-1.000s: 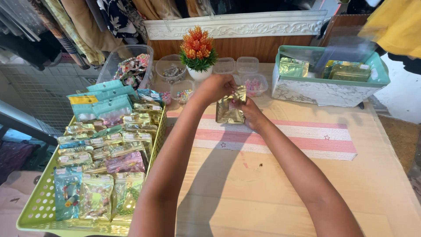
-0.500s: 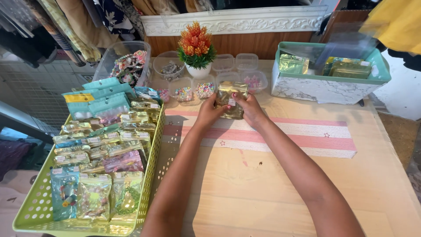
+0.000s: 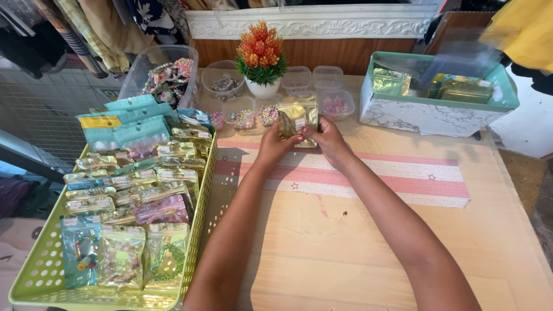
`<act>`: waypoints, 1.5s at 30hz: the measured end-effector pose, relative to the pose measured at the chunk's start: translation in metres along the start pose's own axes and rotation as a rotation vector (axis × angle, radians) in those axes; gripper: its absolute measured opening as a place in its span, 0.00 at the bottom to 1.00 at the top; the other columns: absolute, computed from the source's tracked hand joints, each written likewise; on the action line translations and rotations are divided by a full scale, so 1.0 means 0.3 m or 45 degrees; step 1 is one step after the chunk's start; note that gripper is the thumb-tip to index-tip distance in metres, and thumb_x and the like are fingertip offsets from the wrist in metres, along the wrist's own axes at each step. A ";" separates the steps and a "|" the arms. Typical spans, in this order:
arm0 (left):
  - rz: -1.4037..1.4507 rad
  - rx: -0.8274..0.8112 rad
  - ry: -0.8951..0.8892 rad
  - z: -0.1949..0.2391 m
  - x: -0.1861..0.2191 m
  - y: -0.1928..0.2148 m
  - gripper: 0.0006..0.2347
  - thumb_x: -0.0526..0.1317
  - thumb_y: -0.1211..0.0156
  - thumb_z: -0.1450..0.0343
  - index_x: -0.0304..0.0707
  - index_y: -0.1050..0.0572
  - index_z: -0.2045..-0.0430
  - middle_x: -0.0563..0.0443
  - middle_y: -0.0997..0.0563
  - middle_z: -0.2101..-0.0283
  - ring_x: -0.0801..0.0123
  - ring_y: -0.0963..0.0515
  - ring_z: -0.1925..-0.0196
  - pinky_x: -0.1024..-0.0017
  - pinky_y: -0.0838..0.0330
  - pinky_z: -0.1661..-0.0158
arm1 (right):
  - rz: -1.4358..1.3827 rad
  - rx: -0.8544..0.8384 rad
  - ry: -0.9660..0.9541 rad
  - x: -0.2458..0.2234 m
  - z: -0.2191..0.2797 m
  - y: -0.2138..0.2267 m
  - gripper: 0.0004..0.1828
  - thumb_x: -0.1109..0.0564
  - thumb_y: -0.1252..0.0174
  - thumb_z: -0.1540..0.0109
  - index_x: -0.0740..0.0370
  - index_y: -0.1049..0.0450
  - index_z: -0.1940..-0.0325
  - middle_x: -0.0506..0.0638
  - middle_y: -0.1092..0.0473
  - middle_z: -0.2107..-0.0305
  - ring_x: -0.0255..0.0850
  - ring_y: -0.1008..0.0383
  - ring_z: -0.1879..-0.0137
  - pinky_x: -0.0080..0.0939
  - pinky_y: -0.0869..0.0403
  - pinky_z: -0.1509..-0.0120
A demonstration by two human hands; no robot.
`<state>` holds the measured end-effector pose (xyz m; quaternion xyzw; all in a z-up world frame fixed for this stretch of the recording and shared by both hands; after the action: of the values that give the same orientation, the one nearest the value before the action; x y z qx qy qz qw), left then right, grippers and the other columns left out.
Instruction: The recorder is organizing small jewelry items such as rings and bracelets into small bags and a basket.
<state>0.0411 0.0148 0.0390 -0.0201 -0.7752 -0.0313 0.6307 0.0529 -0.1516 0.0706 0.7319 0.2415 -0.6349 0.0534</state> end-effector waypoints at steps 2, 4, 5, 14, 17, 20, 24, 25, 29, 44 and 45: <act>0.099 0.013 0.000 0.013 0.040 0.005 0.20 0.29 0.29 0.33 0.31 0.29 0.48 0.49 0.16 0.58 0.72 0.17 0.58 0.74 0.21 0.58 | -0.012 0.014 -0.018 -0.015 0.009 -0.017 0.20 0.54 0.34 0.37 0.62 0.28 0.44 0.47 0.24 0.54 0.31 0.25 0.49 0.33 0.26 0.42; 0.199 0.026 0.002 0.019 0.049 0.010 0.21 0.29 0.30 0.34 0.32 0.30 0.48 0.49 0.17 0.57 0.73 0.17 0.58 0.74 0.21 0.57 | -0.023 0.028 -0.038 -0.008 0.013 -0.015 0.20 0.54 0.34 0.37 0.62 0.27 0.44 0.47 0.23 0.55 0.31 0.25 0.49 0.33 0.26 0.42; 0.320 -0.002 -0.046 0.018 0.044 0.010 0.18 0.31 0.33 0.31 0.33 0.30 0.47 0.51 0.18 0.55 0.75 0.19 0.55 0.74 0.23 0.54 | 0.019 0.013 -0.039 0.006 0.012 -0.007 0.19 0.54 0.34 0.37 0.63 0.26 0.45 0.47 0.23 0.56 0.31 0.25 0.51 0.34 0.26 0.44; 0.391 0.019 -0.027 0.012 -0.005 0.026 0.13 0.37 0.35 0.26 0.33 0.26 0.49 0.53 0.17 0.55 0.76 0.21 0.55 0.75 0.26 0.55 | 0.103 0.016 -0.107 -0.027 0.031 -0.037 0.18 0.47 0.38 0.35 0.62 0.25 0.49 0.43 0.24 0.60 0.29 0.26 0.55 0.33 0.23 0.51; 0.337 0.030 0.028 0.003 -0.034 0.025 0.14 0.37 0.34 0.27 0.33 0.26 0.50 0.52 0.17 0.57 0.76 0.21 0.59 0.75 0.27 0.59 | 0.221 0.029 -0.090 0.018 0.026 -0.004 0.19 0.48 0.37 0.33 0.65 0.24 0.45 0.46 0.26 0.59 0.31 0.31 0.57 0.33 0.29 0.55; 0.363 0.045 0.005 -0.002 -0.029 0.026 0.14 0.38 0.33 0.28 0.33 0.25 0.50 0.51 0.16 0.57 0.76 0.19 0.58 0.75 0.25 0.58 | 0.219 -0.001 -0.123 -0.003 0.024 -0.021 0.20 0.49 0.37 0.33 0.65 0.26 0.43 0.47 0.26 0.56 0.31 0.30 0.54 0.34 0.28 0.52; 0.575 0.122 0.069 -0.001 -0.016 0.034 0.14 0.39 0.33 0.29 0.32 0.26 0.53 0.49 0.16 0.58 0.71 0.17 0.58 0.71 0.20 0.57 | 0.371 -0.164 -0.018 0.006 0.007 -0.036 0.25 0.55 0.33 0.40 0.63 0.30 0.41 0.46 0.25 0.53 0.31 0.24 0.49 0.35 0.23 0.45; 0.577 0.122 0.070 -0.002 -0.017 0.036 0.14 0.39 0.33 0.29 0.32 0.26 0.53 0.49 0.16 0.58 0.71 0.17 0.58 0.71 0.20 0.57 | 0.372 -0.163 -0.019 0.011 0.007 -0.034 0.25 0.55 0.33 0.40 0.63 0.30 0.41 0.46 0.25 0.53 0.31 0.24 0.49 0.35 0.23 0.45; 0.550 0.050 -0.021 -0.003 0.005 0.033 0.16 0.36 0.32 0.30 0.34 0.28 0.50 0.52 0.17 0.55 0.73 0.18 0.55 0.74 0.23 0.54 | 0.265 -0.039 -0.107 -0.022 0.027 -0.050 0.21 0.57 0.34 0.38 0.63 0.29 0.43 0.46 0.25 0.54 0.32 0.24 0.50 0.36 0.22 0.44; 0.520 0.027 0.146 0.046 0.147 0.035 0.17 0.38 0.37 0.30 0.39 0.29 0.47 0.56 0.18 0.56 0.78 0.19 0.57 0.75 0.22 0.57 | 0.410 -0.080 -0.199 0.080 0.003 0.028 0.22 0.50 0.33 0.36 0.65 0.27 0.44 0.47 0.24 0.57 0.32 0.25 0.53 0.33 0.24 0.50; 0.714 0.167 0.198 0.049 0.155 0.047 0.16 0.41 0.39 0.30 0.44 0.28 0.48 0.59 0.18 0.56 0.80 0.18 0.56 0.77 0.22 0.55 | 0.460 -0.212 -0.139 0.104 -0.005 0.028 0.24 0.49 0.32 0.38 0.65 0.26 0.44 0.46 0.23 0.56 0.30 0.24 0.52 0.32 0.23 0.48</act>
<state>0.0182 0.0295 0.0819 -0.1903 -0.6890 0.1928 0.6722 0.0602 -0.1495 0.0390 0.7208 0.1546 -0.6317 0.2397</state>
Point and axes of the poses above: each hand's wrist, its own z-axis away from the middle knuckle, its own y-axis out of the back of the hand, x = y × z, the point moved 4 cm from there along -z, towards the middle knuckle
